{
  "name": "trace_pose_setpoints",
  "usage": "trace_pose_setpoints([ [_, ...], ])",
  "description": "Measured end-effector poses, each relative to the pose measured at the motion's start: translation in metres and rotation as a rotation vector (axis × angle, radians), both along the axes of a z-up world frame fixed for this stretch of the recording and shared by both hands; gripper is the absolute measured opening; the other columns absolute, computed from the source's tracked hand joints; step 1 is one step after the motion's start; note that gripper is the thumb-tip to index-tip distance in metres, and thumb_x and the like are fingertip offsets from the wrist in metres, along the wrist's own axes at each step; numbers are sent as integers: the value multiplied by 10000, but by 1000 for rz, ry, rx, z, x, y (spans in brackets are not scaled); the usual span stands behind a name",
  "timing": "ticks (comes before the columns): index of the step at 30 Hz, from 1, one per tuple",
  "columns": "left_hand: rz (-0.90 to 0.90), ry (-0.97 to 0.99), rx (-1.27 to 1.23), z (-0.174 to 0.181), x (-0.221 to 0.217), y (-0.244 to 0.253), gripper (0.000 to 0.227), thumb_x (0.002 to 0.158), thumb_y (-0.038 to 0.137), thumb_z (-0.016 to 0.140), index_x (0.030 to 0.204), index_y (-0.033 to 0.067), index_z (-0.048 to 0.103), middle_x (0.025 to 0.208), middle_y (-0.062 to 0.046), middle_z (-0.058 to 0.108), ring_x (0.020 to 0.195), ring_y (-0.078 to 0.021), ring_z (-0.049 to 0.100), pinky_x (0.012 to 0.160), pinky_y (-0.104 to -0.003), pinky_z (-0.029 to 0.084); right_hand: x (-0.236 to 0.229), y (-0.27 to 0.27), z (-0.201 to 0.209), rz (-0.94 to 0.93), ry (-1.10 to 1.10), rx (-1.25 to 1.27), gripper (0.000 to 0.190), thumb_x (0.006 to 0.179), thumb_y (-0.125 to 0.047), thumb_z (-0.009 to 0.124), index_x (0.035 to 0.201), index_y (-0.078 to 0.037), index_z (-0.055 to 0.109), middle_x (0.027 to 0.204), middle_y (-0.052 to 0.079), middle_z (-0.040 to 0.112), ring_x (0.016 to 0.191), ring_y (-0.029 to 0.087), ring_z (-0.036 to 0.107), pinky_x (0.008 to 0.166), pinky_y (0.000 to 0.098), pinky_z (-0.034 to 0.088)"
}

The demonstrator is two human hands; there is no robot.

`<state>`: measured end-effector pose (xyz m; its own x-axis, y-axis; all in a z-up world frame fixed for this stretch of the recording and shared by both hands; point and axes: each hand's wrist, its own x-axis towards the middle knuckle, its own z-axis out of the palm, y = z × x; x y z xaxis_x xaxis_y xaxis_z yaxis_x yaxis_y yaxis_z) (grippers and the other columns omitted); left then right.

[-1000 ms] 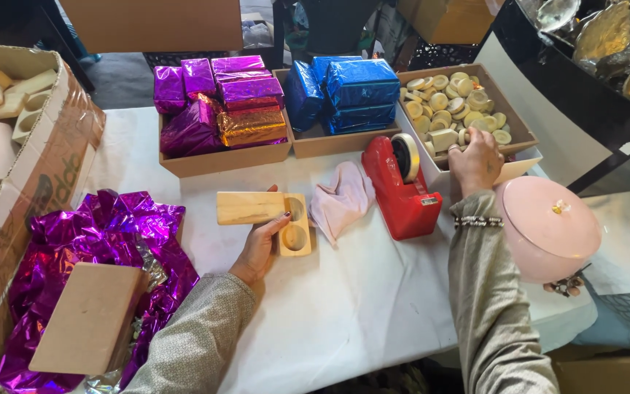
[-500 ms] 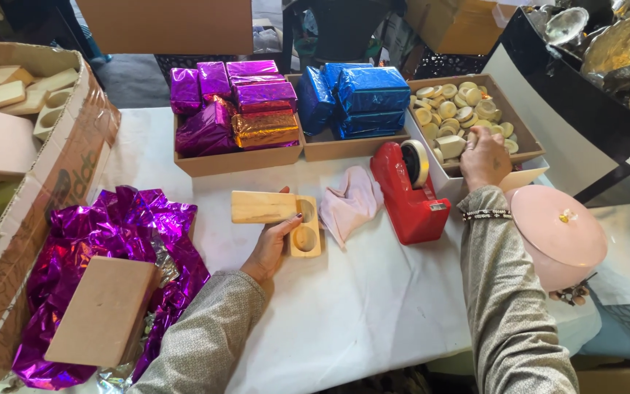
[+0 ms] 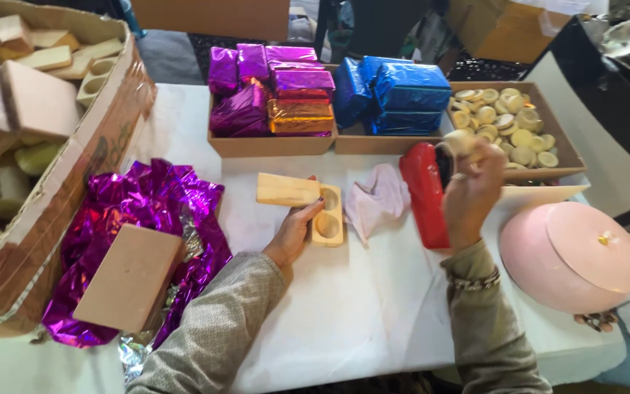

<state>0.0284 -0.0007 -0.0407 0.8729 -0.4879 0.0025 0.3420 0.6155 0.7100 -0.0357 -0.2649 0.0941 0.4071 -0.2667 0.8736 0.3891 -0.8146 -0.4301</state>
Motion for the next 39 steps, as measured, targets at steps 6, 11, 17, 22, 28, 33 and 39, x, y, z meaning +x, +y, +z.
trace_pose_setpoints([
  [6, 60, -92, 94, -12, 5, -5, 669, 1024, 307, 579, 1604, 136, 294, 1466, -23, 508, 1325, -132, 499, 1075, -278, 448, -17, 73, -11, 237, 145, -332, 363, 880, 140, 684, 1174, -68, 640, 1169, 94, 664, 902, 200, 680, 753, 331, 564],
  [11, 41, -70, 61, -19, 8, -5, 655, 1049, 326, 570, 1608, 90, 325, 1455, -60, 507, 1316, -152, 501, 1071, -309, 465, -21, 88, -27, 291, 215, -579, 322, 868, 1, 763, 1157, -122, 693, 1154, 58, 678, 926, 226, 716, 708, 350, 579],
  [17, 26, -20, 51, -8, 3, -2, 678, 1020, 336, 551, 1615, 164, 274, 1465, -40, 490, 1291, -142, 518, 1049, -320, 481, -22, 86, -30, 350, 266, -778, 413, 798, 26, 692, 1175, -141, 711, 1196, 59, 683, 978, 242, 723, 737, 363, 599],
  [22, 37, -66, 65, -11, 4, -3, 669, 1045, 328, 544, 1624, 137, 269, 1475, -60, 488, 1304, -150, 522, 1059, -318, 485, -21, 78, -29, 334, 276, -711, 436, 789, 65, 646, 1162, -154, 696, 1190, 32, 684, 977, 222, 729, 744, 356, 601],
  [28, 1, -88, 131, -1, -3, -3, 696, 1022, 373, 507, 1620, 154, 226, 1451, -80, 490, 1288, -176, 529, 1025, -340, 502, -24, 92, -38, 422, 333, -635, 485, 814, 59, 687, 1264, -121, 702, 1067, 81, 653, 805, 208, 682, 676, 377, 563],
  [33, -20, -225, 204, 1, -4, -6, 749, 1037, 490, 441, 1636, 126, 177, 1476, -116, 491, 1323, -187, 521, 1060, -309, 471, -26, 101, -31, 437, 370, -636, 361, 868, -143, 795, 1214, -112, 698, 965, 46, 632, 743, 211, 668, 611, 369, 528],
  [39, -13, -264, 285, 4, -9, -4, 794, 1030, 543, 444, 1645, 116, 179, 1514, -93, 467, 1357, -169, 480, 1092, -290, 433, -25, 102, -37, 481, 395, -593, 278, 882, -196, 793, 1148, -145, 728, 962, 41, 624, 735, 187, 674, 629, 345, 553],
])
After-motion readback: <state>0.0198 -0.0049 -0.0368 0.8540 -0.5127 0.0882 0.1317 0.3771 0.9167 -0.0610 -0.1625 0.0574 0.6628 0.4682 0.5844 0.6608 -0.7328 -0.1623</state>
